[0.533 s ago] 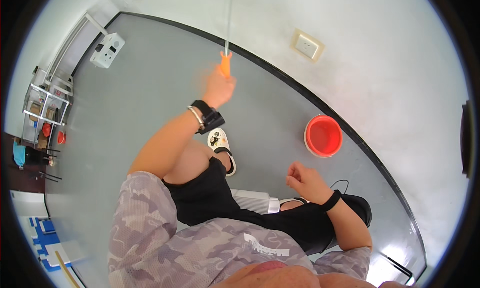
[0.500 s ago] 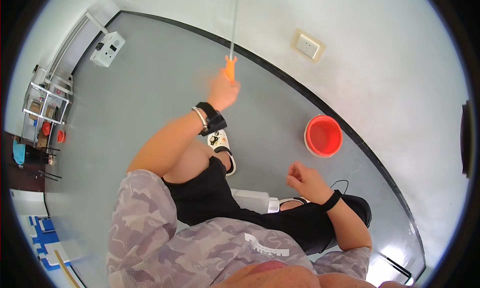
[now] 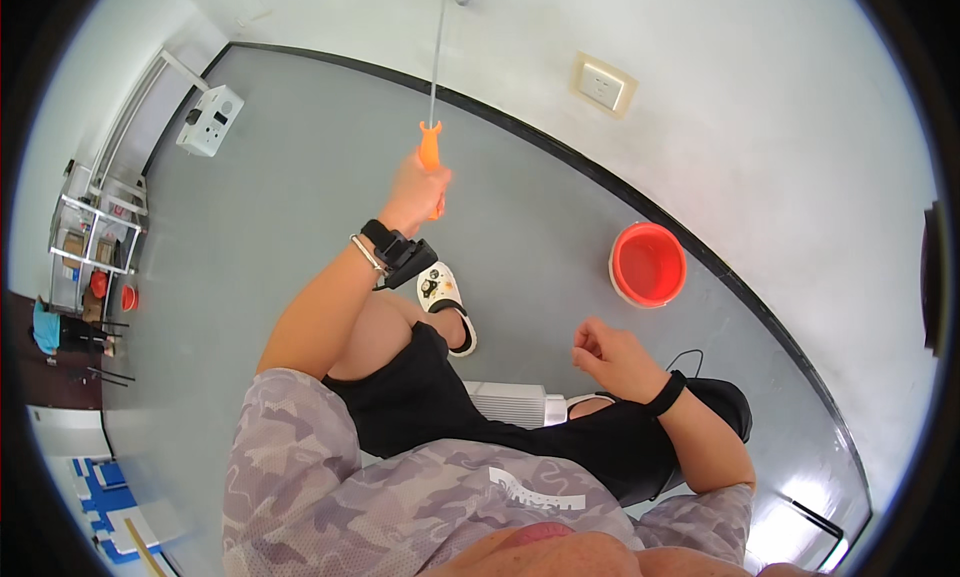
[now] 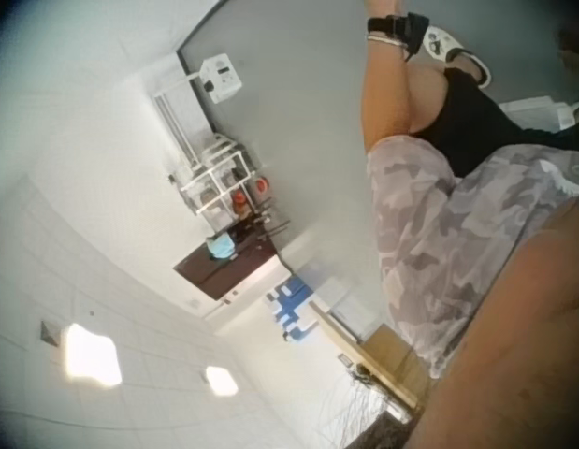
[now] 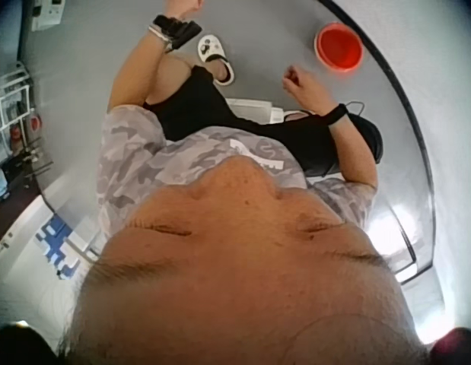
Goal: Apply white paint to a wall using a small roller tool.
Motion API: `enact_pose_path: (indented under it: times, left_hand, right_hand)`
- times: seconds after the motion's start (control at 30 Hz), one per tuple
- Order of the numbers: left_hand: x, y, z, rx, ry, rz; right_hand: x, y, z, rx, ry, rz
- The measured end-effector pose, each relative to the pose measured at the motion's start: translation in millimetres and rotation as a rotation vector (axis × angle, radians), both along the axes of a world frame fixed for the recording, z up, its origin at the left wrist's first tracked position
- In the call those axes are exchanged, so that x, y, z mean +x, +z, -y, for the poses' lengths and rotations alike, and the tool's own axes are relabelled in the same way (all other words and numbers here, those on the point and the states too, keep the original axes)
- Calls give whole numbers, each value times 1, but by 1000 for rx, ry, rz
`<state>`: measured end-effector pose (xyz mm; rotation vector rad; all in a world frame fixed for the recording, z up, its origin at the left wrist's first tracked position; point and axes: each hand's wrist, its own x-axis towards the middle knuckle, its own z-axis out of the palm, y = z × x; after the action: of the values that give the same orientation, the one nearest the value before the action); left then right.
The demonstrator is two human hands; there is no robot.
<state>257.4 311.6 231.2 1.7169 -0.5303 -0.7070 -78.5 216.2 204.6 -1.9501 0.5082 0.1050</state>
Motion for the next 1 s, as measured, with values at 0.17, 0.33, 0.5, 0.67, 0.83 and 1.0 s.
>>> enact_pose_path:
  times: [0.17,0.33,0.5,0.67,0.83,1.0]
  left_hand:
    - [-10,-47,-1,274,-80,253]
    - [-13,-31,-6,231,-143,-50]
    - [-31,11,-17,38,-140,69]
    - [-36,-12,-16,170,-125,219]
    - [-49,-39,-15,366,-279,356]
    - [-32,-44,-31,323,-250,256]
  right_hand:
    - [2,-4,0,-32,29,19]
    - [0,1,1,-37,16,29]
    - [-1,1,3,11,-33,31]
    - [4,0,5,-89,54,21]
    - [8,0,6,-98,58,26]
    - [11,-2,1,-71,46,24]
